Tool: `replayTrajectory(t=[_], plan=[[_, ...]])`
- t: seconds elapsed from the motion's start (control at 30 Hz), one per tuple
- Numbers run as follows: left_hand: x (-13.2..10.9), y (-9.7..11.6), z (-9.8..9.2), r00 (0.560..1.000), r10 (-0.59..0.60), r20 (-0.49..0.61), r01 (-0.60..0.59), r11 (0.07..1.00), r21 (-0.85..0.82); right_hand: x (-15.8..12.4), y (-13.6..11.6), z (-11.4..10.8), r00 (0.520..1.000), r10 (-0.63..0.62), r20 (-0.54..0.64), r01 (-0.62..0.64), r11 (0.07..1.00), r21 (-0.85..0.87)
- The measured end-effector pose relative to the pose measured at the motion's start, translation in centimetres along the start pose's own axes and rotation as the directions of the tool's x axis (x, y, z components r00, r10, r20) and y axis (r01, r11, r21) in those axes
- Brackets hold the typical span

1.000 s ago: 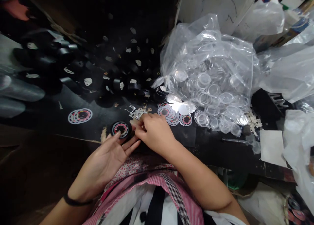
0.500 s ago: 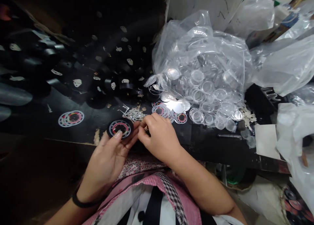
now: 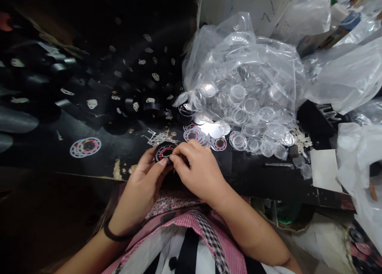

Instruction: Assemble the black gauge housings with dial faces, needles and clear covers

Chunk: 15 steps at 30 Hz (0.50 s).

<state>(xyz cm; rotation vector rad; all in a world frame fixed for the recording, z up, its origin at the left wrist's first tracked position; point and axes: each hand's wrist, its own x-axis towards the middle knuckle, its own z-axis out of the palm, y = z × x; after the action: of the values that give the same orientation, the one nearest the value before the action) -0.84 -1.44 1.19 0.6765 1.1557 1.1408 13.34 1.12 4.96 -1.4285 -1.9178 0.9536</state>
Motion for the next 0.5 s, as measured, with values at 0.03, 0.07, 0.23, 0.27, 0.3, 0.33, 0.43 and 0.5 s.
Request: replayTrajectory(t=[0.03, 0.07, 0.23, 0.27, 0.3, 0.33, 0.43, 0.5], plan=[[0.0, -0.1, -0.2, 1.000, 0.005, 0.004, -0.005, 1.000, 0.022, 0.0, 0.0, -0.1, 1.000, 0.001, -0.002, -0.001, 1.000, 0.011], [-0.1, -0.1, -0.3, 1.000, 0.007, 0.007, -0.007, 0.999, 0.039, 0.0, 0.0, -0.1, 1.000, 0.003, -0.003, -0.003, 1.000, 0.017], [-0.2, 0.5, -0.5, 1.000, 0.018, -0.006, -0.017, 0.998, 0.068, -0.1, 0.0, -0.4, 1.000, -0.010, 0.012, 0.010, 0.998, 0.056], [-0.3, 0.7, -0.4, 0.999, 0.031, -0.012, -0.030, 0.996, 0.083, -0.1, 0.0, -0.5, 1.000, -0.015, 0.017, 0.014, 0.998, 0.067], [-0.3, 0.9, -0.3, 0.999, 0.049, -0.015, -0.047, 0.994, 0.101, -0.2, 0.0, -0.5, 1.000, -0.016, 0.017, 0.015, 0.997, 0.072], [-0.3, 1.1, -0.2, 0.997, 0.069, -0.015, -0.067, 0.990, 0.122, -0.2, -0.1, -0.5, 1.000, -0.015, 0.012, 0.014, 0.997, 0.071], [-0.5, 1.4, -0.1, 0.990, 0.143, -0.006, -0.139, 0.971, 0.193, -0.5, -0.2, -0.4, 1.000, -0.009, -0.005, 0.009, 0.998, 0.061], [-0.6, 1.5, -0.1, 0.982, 0.187, -0.002, -0.180, 0.951, 0.249, -0.8, -0.3, -0.2, 1.000, -0.003, -0.005, 0.003, 0.998, 0.057]])
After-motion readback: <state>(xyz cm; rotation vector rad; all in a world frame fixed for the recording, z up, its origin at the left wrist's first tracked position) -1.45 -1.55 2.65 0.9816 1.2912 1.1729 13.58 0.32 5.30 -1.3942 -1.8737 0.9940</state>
